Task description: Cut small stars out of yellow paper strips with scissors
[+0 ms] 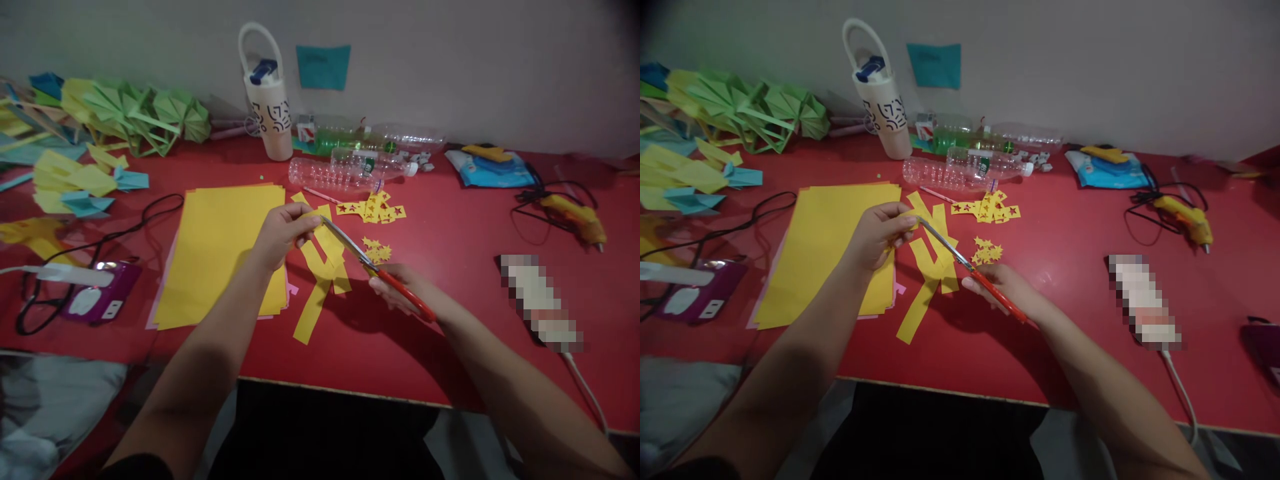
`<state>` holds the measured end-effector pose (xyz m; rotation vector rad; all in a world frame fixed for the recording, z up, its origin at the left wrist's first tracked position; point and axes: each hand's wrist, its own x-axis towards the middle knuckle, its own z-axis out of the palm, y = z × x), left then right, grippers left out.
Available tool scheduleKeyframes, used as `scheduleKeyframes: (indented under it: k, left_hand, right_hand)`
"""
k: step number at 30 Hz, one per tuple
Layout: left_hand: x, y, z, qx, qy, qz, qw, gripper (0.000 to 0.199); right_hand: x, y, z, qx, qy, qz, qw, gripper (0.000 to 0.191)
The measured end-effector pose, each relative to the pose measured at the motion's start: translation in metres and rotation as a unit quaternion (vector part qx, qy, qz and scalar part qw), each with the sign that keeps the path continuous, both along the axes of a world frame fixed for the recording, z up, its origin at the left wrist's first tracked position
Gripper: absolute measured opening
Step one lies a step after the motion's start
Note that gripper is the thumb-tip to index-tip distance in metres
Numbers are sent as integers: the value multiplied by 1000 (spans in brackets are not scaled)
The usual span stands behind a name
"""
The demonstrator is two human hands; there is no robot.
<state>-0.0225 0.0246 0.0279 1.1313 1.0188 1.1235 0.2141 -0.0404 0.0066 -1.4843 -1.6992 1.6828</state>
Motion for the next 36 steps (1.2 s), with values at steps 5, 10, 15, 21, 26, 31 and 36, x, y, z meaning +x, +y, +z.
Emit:
scheduleKeyframes:
  k: [5, 10, 15, 21, 26, 31, 36]
  left_hand:
    - [2, -1, -9, 59, 1, 1, 998, 13]
    - [8, -4, -12, 76, -21, 11, 997, 18]
    - [14, -7, -15, 85, -32, 19, 996, 17]
    - [16, -8, -17, 75, -40, 20, 996, 15]
    - [17, -9, -15, 63, -57, 20, 996, 16]
    - [17, -8, -18, 54, -67, 17, 996, 16]
    - [17, -8, -18, 59, -64, 12, 996, 15]
  right_hand:
    - [-1, 0, -5, 6, 27, 9, 1000, 54]
    - [-7, -3, -3, 9, 56, 4, 998, 56]
    - [-12, -7, -5, 5, 87, 0, 996, 57]
    - [-13, -10, -9, 16, 85, -2, 996, 54]
    - [-14, -10, -9, 11, 78, -7, 997, 59]
    - [-16, -11, -9, -6, 95, -15, 995, 55]
    - [-19, -11, -5, -9, 87, -24, 996, 60]
